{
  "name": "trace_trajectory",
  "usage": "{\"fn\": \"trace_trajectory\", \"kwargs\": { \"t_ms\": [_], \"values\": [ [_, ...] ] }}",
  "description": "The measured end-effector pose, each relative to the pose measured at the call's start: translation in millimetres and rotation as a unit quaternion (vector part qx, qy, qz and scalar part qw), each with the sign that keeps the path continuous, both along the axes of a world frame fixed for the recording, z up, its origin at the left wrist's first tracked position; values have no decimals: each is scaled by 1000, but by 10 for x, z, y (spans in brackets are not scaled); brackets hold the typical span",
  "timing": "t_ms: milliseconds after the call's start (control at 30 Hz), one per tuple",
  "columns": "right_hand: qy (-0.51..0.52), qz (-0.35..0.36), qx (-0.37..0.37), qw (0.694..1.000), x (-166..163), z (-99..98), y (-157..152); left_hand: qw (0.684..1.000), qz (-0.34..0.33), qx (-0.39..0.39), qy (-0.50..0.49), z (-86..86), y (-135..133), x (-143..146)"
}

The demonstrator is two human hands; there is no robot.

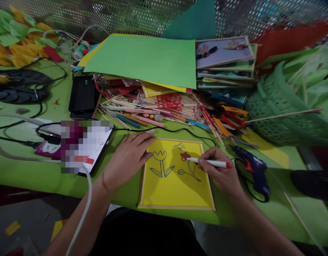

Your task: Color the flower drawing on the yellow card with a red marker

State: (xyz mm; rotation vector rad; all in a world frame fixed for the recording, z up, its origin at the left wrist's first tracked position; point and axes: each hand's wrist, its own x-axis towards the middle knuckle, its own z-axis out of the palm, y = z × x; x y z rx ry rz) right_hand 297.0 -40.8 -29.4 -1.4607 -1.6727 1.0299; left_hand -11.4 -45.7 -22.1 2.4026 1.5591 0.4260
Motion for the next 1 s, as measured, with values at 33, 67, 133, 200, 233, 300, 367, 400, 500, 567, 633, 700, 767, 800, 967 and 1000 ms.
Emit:
{"fn": "trace_trajectory", "kwargs": {
  "t_ms": [33,67,133,200,233,300,367,400,500,567,633,700,767,800,967,1000],
  "values": [
    [0,0,-3,1000,2,0,-3,1000,0,0,0,5,1,1],
    [1,1,-6,1000,5,-3,-7,1000,0,0,1,9,1,2],
    [3,2,-10,1000,13,-10,-14,1000,0,0,2,11,1,3],
    [4,4,-12,1000,20,-15,-17,1000,1,0,1,6,0,1],
    [4,6,-12,1000,21,-16,-18,1000,1,0,0,2,-1,0],
    [7,8,-16,1000,19,-12,-18,1000,-2,1,0,-6,-3,-3],
    [13,10,-21,1000,12,-4,-20,1000,-2,1,1,-10,-5,-5],
    [16,9,-24,1000,7,0,-22,1000,-2,0,1,-10,-5,-5],
    [23,7,-30,999,0,4,-29,1000,3,-1,-1,-4,-5,-4],
    [25,9,-32,999,4,-2,-32,1000,3,-3,1,3,-3,-2],
    [28,15,-29,999,12,-11,-32,1000,1,-6,5,8,-1,0],
    [30,21,-26,999,21,-22,-30,1000,-1,-6,9,10,0,1],
    [31,25,-26,999,27,-32,-28,1000,-2,-4,10,9,0,-1],
    [31,26,-27,999,29,-37,-28,1000,-1,-2,9,7,-1,-2],
    [35,28,-36,998,34,-44,-39,1000,-5,8,9,3,-2,-7],
    [35,29,-35,998,34,-40,-41,1000,-5,7,9,3,-2,-7]
  ]
}}
